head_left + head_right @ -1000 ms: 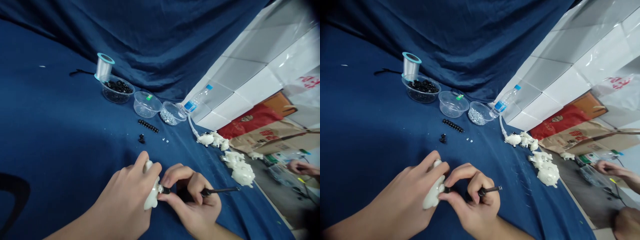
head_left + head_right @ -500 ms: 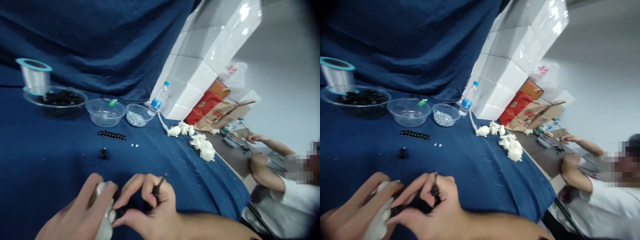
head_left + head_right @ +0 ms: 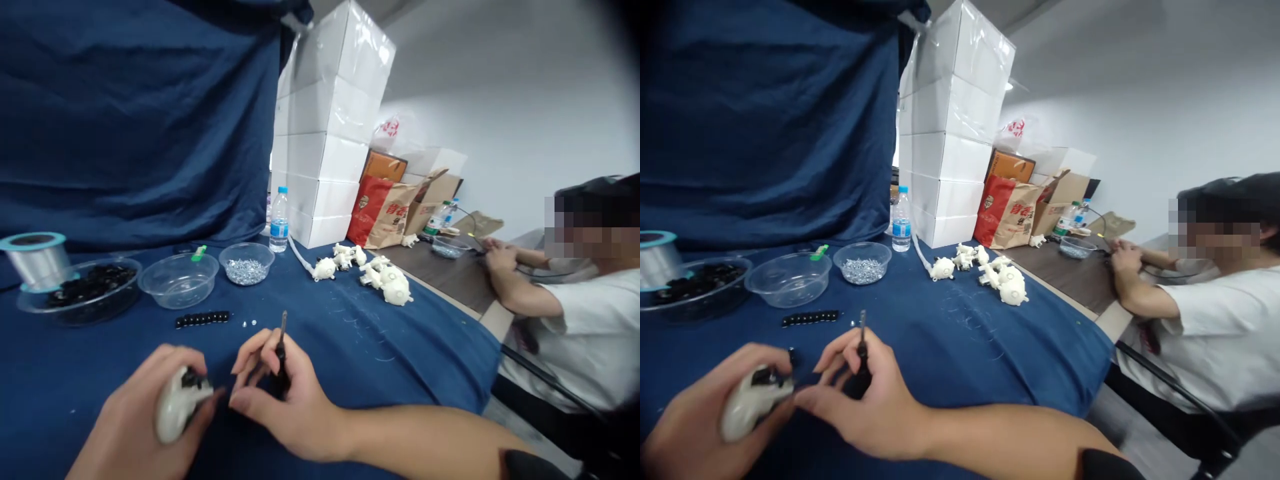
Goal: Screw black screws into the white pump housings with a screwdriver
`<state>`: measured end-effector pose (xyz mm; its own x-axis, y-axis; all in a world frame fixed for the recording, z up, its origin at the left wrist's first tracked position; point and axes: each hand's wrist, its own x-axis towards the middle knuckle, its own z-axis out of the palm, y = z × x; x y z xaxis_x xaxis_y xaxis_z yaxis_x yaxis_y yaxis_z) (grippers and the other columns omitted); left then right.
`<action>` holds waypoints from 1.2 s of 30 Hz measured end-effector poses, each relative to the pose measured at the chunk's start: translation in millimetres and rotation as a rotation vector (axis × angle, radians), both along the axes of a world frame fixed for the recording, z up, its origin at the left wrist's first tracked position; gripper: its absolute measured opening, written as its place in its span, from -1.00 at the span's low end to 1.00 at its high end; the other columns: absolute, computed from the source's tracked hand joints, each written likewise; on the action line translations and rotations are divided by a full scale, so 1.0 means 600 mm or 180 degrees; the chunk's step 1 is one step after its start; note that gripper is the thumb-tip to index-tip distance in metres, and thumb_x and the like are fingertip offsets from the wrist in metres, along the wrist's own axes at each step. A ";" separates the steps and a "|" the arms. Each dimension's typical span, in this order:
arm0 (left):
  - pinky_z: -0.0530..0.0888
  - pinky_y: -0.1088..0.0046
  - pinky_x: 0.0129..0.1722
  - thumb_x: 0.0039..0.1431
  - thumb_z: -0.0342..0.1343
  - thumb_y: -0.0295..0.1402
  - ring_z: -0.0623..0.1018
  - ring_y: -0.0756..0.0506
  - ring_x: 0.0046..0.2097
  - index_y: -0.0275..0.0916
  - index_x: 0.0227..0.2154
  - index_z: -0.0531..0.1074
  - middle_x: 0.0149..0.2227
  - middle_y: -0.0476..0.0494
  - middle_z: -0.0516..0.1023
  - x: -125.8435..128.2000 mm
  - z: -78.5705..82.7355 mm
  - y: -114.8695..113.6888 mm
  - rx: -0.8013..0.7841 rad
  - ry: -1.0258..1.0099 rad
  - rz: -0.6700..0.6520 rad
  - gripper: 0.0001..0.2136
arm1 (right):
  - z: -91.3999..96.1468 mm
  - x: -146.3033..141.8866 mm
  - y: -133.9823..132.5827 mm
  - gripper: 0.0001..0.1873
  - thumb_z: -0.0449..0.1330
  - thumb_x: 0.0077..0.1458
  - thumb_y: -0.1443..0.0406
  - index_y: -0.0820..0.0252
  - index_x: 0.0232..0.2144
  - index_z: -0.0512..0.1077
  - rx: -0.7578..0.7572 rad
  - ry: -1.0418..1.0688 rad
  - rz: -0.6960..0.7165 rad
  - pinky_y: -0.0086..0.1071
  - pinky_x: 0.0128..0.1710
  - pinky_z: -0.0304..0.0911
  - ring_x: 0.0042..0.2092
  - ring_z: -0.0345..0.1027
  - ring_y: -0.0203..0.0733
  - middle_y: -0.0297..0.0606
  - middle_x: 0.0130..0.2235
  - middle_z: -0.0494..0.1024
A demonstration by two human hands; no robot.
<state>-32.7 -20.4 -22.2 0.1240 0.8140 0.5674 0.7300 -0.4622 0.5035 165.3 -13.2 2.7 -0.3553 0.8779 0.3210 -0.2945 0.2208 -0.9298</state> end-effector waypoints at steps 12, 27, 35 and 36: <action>0.53 0.41 -0.31 0.28 0.18 -0.28 0.50 -0.02 -0.29 -0.30 -0.12 0.41 -0.21 -0.09 0.48 0.032 0.133 0.203 0.0288 -0.2274 0.0469 -0.78 | -0.011 0.002 0.018 -0.63 0.16 0.27 0.01 0.07 -0.21 0.08 -0.0343 -0.0217 -0.0059 -0.54 -0.53 -0.05 -0.48 0.03 -0.45 -0.44 -0.30 0.20; 0.08 0.65 -0.65 -0.06 0.41 -0.02 0.10 0.19 -0.61 -0.16 -0.20 0.22 -0.52 0.19 0.25 0.033 0.018 -0.074 -0.2693 -0.3214 -0.0971 -0.45 | -0.007 0.011 0.010 -0.82 0.32 0.14 0.34 0.12 -0.16 0.52 0.0868 -0.0809 -0.0188 -0.43 -0.43 0.32 -0.36 0.36 -0.33 -0.33 -0.26 0.38; 0.15 0.70 -0.64 0.04 0.38 -0.09 0.14 0.17 -0.58 -0.12 -0.15 0.22 -0.52 0.20 0.25 0.020 -0.002 -0.068 -0.2864 -0.3351 -0.1097 -0.51 | 0.013 0.026 0.005 -0.79 0.14 0.15 0.50 0.21 -0.18 0.43 0.2199 -0.1230 -0.0231 -0.36 -0.45 0.25 -0.38 0.34 -0.25 -0.27 -0.36 0.47; 0.17 0.71 -0.63 0.05 0.37 -0.10 0.15 0.18 -0.58 -0.13 -0.17 0.23 -0.51 0.19 0.25 0.018 -0.001 -0.067 -0.2870 -0.3323 -0.1140 -0.53 | 0.013 0.027 0.008 -0.80 0.14 0.14 0.50 0.23 -0.19 0.43 0.2270 -0.1266 -0.0273 -0.36 -0.46 0.23 -0.41 0.31 -0.27 -0.29 -0.39 0.45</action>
